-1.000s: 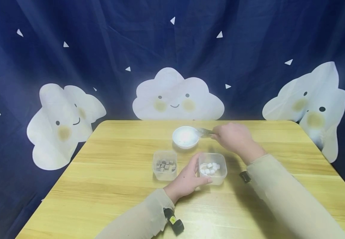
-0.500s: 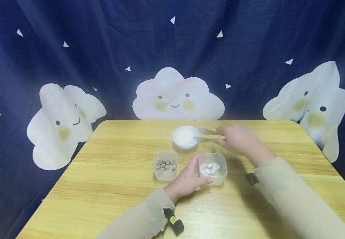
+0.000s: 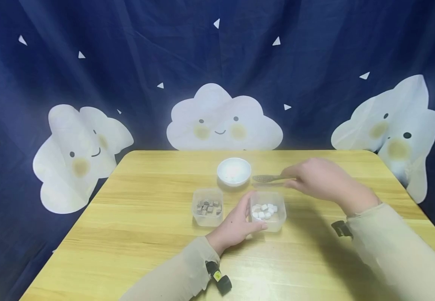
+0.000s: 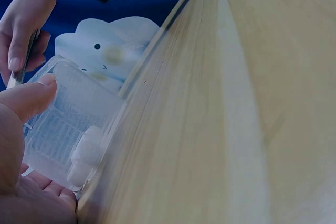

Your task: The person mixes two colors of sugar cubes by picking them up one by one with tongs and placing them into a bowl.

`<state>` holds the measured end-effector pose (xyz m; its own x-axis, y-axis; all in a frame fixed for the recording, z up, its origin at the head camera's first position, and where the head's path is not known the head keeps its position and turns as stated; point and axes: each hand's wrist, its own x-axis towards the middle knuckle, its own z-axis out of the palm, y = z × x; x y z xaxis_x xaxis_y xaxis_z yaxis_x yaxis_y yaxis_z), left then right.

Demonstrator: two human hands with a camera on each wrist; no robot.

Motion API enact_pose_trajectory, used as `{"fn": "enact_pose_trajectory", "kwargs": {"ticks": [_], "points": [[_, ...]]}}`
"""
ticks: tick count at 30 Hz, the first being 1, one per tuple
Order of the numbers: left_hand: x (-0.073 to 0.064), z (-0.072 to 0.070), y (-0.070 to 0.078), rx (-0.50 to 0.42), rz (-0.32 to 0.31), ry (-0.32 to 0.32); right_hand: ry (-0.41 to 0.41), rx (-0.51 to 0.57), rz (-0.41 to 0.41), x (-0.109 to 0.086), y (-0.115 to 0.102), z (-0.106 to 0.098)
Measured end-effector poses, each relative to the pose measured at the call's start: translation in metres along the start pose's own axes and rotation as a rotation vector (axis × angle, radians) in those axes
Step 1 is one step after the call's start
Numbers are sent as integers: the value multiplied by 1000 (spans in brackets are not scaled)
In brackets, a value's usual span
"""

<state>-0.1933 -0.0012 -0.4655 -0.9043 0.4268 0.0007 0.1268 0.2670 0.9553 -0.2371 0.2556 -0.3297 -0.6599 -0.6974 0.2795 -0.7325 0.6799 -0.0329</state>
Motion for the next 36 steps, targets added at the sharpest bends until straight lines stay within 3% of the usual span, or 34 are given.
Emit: {"fn": "enact_pose_trajectory", "kwargs": {"ticks": [8,16,21,28,36], "points": [[0,0,0,-7,5,-1,-53,30,-55,-10,2,-5],[1,1,1,-5,8,-7,-4,39,-107,-11,0,-1],[0,0,1,-4,1,-7,-45,25,-148,-9,-5,4],[-1,-2,2,-5,12,-8,-140,-55,-99,-2,-16,8],[-1,-1,1,8,22,-8,-163,-133,-94,4,-26,16]]}}
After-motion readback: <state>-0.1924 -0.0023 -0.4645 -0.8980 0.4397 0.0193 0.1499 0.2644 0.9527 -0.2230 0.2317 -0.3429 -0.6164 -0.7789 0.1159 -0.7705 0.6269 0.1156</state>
